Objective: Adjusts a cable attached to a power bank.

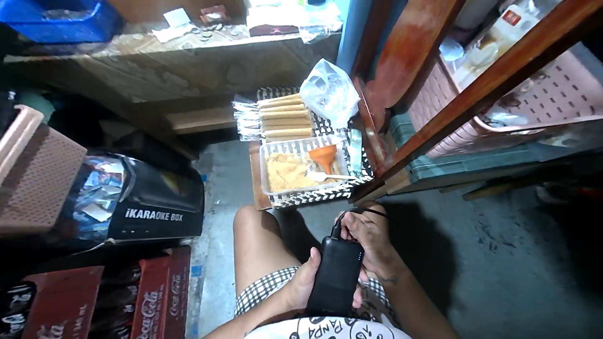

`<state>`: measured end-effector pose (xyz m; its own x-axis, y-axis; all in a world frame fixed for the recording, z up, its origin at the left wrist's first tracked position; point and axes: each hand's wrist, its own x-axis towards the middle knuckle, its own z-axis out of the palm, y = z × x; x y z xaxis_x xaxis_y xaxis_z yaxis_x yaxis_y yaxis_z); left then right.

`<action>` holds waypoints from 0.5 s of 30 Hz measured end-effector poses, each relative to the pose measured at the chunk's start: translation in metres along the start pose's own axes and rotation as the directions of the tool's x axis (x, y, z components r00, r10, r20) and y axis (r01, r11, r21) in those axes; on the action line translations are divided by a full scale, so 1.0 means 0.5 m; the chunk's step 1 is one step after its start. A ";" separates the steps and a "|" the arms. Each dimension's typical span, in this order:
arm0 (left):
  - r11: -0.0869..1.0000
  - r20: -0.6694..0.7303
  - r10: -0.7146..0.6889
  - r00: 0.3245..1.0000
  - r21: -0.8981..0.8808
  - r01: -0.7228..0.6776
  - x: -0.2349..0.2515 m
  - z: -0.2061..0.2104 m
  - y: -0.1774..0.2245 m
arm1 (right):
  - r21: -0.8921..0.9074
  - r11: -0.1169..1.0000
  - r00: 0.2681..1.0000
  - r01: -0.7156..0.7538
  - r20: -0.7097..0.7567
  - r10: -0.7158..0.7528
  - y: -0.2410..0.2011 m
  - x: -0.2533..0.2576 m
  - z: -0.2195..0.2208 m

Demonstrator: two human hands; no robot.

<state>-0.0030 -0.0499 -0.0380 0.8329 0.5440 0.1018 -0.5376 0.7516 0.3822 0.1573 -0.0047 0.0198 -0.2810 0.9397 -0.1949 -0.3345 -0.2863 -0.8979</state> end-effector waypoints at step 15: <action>0.999 -0.009 0.038 0.999 0.009 -0.038 0.000 0.001 0.007 | -0.007 1.000 1.000 -0.005 0.028 0.006 0.011 0.008 -0.007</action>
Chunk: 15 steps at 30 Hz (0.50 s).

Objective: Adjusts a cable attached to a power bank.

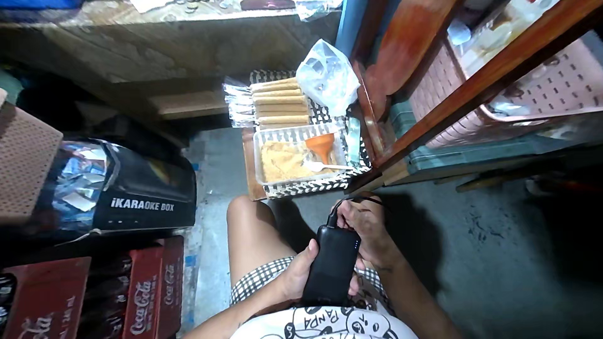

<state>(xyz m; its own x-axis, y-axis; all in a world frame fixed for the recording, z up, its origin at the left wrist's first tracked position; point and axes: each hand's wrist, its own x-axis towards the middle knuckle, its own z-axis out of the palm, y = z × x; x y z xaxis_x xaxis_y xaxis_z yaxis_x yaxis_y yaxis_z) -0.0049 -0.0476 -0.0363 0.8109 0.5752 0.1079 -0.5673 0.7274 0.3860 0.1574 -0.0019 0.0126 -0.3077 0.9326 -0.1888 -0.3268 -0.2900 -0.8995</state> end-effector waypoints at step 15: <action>1.000 -0.010 -0.005 1.000 -0.012 0.005 0.002 0.000 0.003 | 0.055 0.998 0.999 -0.033 0.013 0.032 -0.002 0.002 -0.001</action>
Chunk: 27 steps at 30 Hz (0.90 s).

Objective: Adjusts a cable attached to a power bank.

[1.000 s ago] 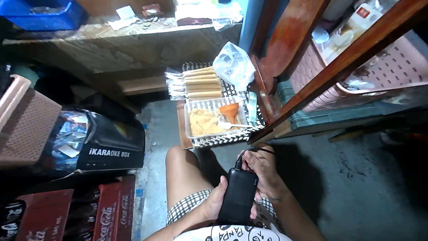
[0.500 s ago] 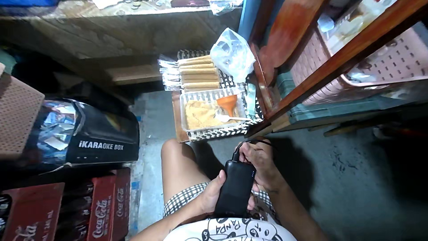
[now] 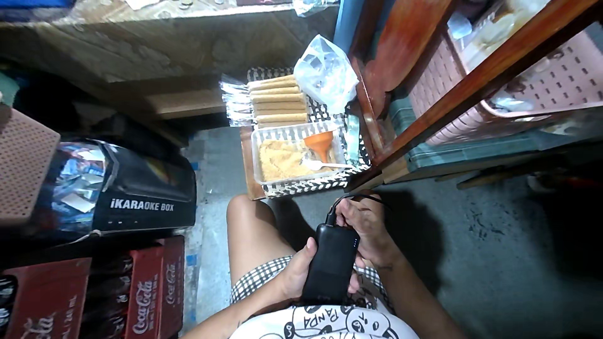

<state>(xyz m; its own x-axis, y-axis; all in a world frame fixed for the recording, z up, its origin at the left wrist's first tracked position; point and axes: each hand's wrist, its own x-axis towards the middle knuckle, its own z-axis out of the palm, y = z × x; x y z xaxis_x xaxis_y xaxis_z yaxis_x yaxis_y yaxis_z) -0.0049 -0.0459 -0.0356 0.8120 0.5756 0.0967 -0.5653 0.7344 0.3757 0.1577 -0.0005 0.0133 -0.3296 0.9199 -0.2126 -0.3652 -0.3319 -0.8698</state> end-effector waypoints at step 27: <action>0.703 -0.136 -0.415 0.899 0.580 0.412 0.013 0.066 0.041 | -0.859 -0.179 0.873 0.480 0.450 0.187 -0.119 -0.135 0.013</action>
<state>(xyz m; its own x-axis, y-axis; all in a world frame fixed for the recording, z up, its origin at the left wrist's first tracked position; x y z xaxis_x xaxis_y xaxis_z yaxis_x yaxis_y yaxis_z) -0.0064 -0.0387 0.0032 0.9455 0.2615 -0.1942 0.0217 0.5444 0.8385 0.1958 -0.0440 0.0824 -0.7476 0.6474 -0.1482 0.6547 0.6809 -0.3284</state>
